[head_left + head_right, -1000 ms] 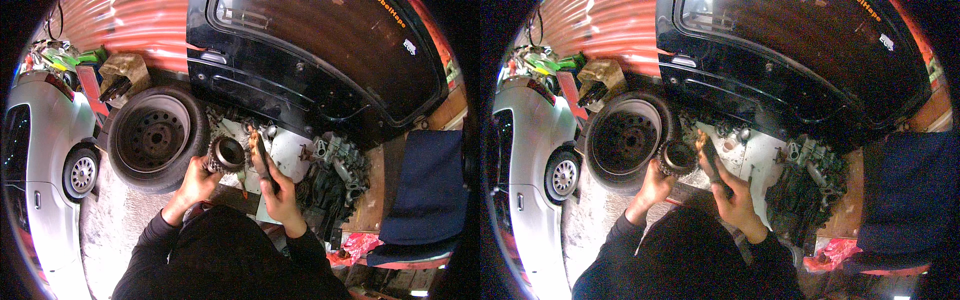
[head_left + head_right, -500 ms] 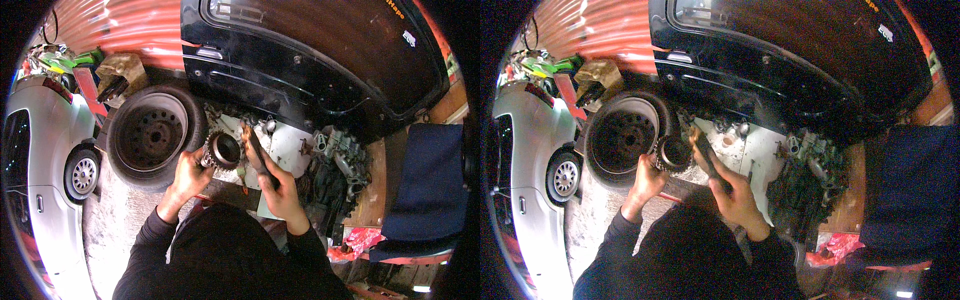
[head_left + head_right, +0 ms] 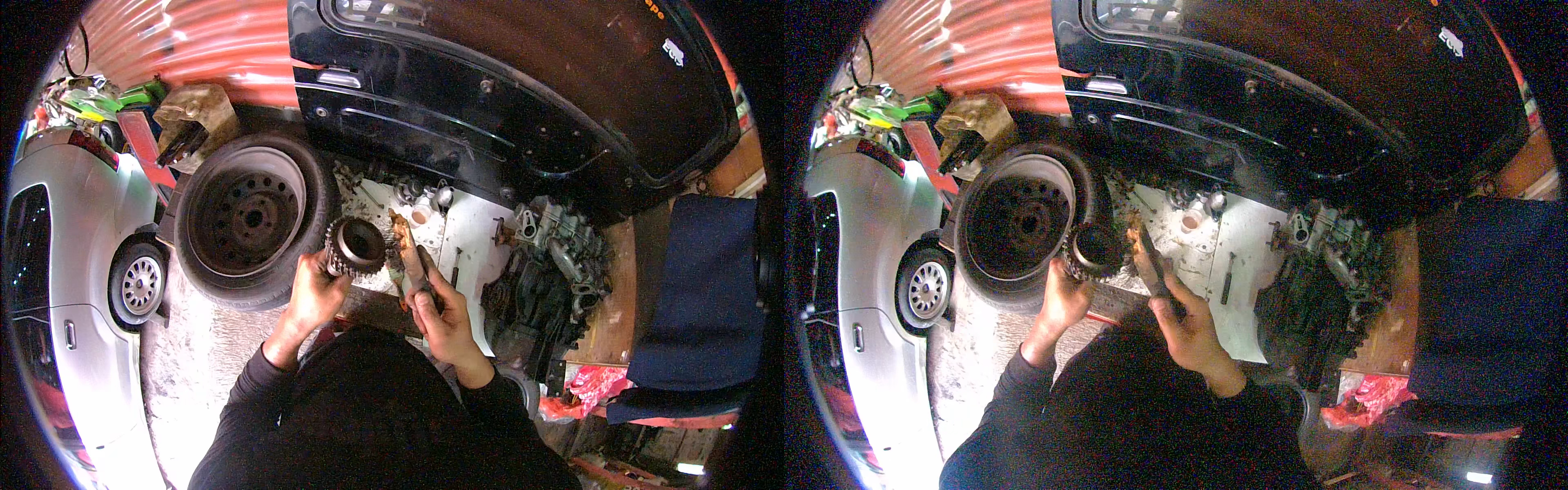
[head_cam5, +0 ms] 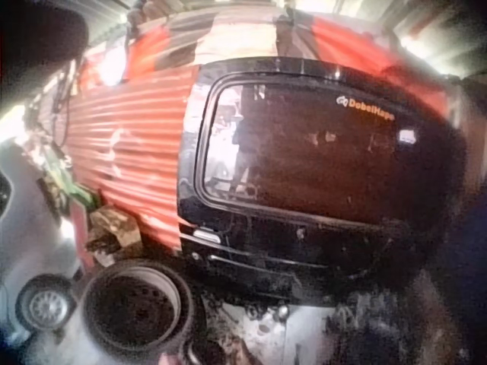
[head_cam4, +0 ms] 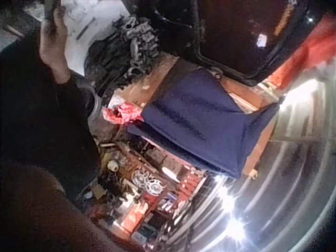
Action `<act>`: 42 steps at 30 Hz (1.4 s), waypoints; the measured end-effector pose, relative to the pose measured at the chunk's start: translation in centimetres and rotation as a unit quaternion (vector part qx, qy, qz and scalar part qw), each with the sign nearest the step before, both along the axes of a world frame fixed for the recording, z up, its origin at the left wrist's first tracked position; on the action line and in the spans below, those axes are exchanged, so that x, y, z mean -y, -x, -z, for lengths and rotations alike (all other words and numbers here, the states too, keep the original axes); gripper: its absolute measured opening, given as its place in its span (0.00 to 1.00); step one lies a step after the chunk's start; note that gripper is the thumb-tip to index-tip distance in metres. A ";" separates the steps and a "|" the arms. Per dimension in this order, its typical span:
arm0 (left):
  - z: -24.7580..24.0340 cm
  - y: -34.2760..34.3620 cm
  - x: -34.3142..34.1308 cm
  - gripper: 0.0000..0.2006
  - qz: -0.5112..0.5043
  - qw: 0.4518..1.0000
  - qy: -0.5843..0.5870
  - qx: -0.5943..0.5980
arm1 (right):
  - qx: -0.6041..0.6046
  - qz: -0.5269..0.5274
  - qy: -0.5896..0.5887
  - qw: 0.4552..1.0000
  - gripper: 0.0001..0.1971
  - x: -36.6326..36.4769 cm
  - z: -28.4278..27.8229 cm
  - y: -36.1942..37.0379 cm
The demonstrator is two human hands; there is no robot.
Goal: The person holds a metal gear shaft and uses a wire brush to scrub its surface. They rotate the shaft to access different areas and continue brushing throughout the clip.
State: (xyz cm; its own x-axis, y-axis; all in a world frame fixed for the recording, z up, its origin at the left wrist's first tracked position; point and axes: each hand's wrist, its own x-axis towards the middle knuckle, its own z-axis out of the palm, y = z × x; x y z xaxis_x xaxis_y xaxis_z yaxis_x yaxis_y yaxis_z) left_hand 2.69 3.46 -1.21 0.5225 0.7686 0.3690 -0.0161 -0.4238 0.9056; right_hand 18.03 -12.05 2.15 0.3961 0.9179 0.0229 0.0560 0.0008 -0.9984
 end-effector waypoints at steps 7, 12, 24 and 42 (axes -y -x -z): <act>0.1 0.0 -0.6 0.10 0.023 0.999 0.034 -0.022 | -0.070 -0.015 0.037 0.997 0.26 0.1 -0.1 0.1; -1.2 -0.7 -0.1 0.09 0.017 0.999 0.031 -0.039 | -0.050 0.008 0.028 0.998 0.25 -0.6 0.4 -0.4; -2.2 -1.2 0.4 0.13 0.114 0.993 0.039 -0.021 | -0.025 -0.016 0.004 1.000 0.25 0.3 -0.4 -2.1; -9.5 -1.7 -1.2 0.16 0.059 0.839 -0.406 -0.356 | 0.406 -0.115 -0.113 0.900 0.29 2.5 -7.1 -8.5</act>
